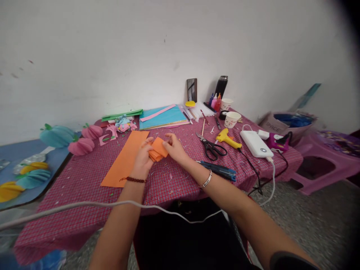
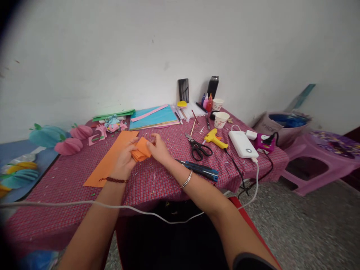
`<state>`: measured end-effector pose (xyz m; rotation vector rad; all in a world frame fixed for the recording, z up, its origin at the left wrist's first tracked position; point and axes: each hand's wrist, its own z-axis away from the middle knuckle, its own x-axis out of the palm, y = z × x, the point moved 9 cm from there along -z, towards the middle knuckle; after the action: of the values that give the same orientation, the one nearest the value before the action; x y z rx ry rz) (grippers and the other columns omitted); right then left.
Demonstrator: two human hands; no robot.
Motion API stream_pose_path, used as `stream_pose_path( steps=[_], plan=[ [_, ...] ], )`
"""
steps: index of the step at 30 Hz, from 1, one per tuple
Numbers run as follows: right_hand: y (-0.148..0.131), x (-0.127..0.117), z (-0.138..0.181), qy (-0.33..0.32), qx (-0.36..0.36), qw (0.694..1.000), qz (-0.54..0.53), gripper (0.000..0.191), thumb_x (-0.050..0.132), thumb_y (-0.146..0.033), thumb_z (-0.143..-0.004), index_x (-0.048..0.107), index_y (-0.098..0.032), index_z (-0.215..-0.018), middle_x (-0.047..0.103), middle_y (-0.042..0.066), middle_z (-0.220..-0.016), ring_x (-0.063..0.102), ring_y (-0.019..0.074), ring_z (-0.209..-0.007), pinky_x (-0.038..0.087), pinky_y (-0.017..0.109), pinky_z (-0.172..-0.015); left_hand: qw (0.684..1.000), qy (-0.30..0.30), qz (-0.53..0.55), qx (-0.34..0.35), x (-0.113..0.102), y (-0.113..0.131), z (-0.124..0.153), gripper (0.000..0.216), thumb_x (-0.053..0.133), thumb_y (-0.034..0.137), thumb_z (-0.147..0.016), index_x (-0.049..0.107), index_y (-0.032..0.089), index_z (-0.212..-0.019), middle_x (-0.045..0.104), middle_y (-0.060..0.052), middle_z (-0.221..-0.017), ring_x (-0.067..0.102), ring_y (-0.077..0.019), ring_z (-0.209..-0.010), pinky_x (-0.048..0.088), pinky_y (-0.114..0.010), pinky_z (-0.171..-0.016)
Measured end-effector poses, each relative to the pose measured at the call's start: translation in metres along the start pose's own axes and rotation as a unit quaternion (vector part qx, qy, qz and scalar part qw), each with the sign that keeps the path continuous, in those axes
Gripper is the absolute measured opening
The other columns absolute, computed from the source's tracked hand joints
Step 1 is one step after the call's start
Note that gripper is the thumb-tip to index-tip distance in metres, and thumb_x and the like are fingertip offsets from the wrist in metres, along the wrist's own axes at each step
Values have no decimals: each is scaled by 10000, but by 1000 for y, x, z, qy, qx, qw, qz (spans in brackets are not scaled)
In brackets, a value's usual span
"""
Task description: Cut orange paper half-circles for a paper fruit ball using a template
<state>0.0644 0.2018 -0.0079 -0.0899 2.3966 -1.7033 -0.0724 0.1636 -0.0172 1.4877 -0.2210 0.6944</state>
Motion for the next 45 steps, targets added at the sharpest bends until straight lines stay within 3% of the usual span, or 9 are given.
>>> stream_pose_path(
  steps=[5, 10, 14, 18, 23, 29, 34, 38, 45],
  plan=[
    [-2, -10, -9, -8, 1, 1000, 24, 138, 590, -113, -714, 620, -189, -826, 624, 15, -857, 563, 175, -845, 422, 360, -878, 992, 60, 106, 41, -42, 45, -2, 420, 458, -23, -486, 503, 219, -825, 671, -27, -893, 665, -175, -947, 554, -353, -836],
    [8, 3, -14, 0, 38, 999, -16, 129, 560, -110, -693, 601, -187, -789, 606, -17, -736, 562, 141, -699, 469, 307, -736, 989, 118, 66, 56, -58, 51, -2, 351, 485, 8, -535, 480, 210, -823, 636, 5, -756, 648, -120, -684, 554, -247, -639],
    [10, -5, -20, 48, 65, 995, -56, 145, 513, -188, -745, 541, -196, -887, 579, -20, -750, 556, 115, -631, 480, 266, -647, 988, 137, 30, 60, -47, 32, -4, 192, 559, 105, -660, 480, 196, -809, 596, 35, -657, 527, -74, -461, 421, -155, -407],
    [8, -2, -24, 31, 85, 995, -39, 97, 514, -231, -772, 528, -195, -860, 563, -26, -688, 547, 116, -595, 480, 264, -617, 992, 122, 1, 40, -35, 12, -5, 148, 632, 210, -712, 494, 176, -752, 588, 26, -626, 511, -66, -433, 383, -144, -371],
    [-6, 9, -12, -56, 69, 995, 43, 64, 609, -230, -748, 599, -172, -770, 630, 11, -763, 583, 149, -734, 471, 316, -773, 992, 121, -24, 32, -35, 3, -7, 159, 665, 157, -677, 520, 162, -741, 581, 26, -614, 535, -62, -442, 408, -146, -405],
    [-14, 7, 17, -131, 38, 985, 110, 396, 718, -109, -616, 641, -194, -996, 668, 96, -1077, 567, 271, -1077, 336, 428, -1019, 993, 109, -25, 39, -35, 7, -9, 155, 657, 160, -650, 526, 161, -732, 583, 32, -606, 538, -65, -446, 407, -154, -416],
    [0, -1, 1, -98, 96, 990, -39, 258, 605, -121, -696, 602, -199, -942, 680, 59, -967, 626, 207, -907, 481, 367, -864, 995, 91, -7, 47, -40, 21, -8, 216, 664, 173, -636, 480, 182, -750, 572, 57, -602, 500, -46, -426, 355, -135, -396],
    [9, 6, -10, -105, 131, 974, -150, 189, 574, -200, -733, 566, -203, -922, 677, 31, -822, 621, 153, -674, 533, 298, -638, 1000, 9, -26, -15, -18, 7, -4, 285, 738, 262, -629, 492, 174, -744, 580, 27, -596, 483, -58, -412, 331, -149, -368],
    [26, 17, -9, -70, 143, 951, -266, 215, 640, -186, -668, 573, -197, -872, 658, -10, -795, 605, 126, -659, 525, 264, -644, 989, -77, -97, -82, 12, -24, 4, 386, 801, 405, -626, 516, 171, -738, 569, 19, -578, 461, -58, -388, 298, -150, -342]
  ],
)
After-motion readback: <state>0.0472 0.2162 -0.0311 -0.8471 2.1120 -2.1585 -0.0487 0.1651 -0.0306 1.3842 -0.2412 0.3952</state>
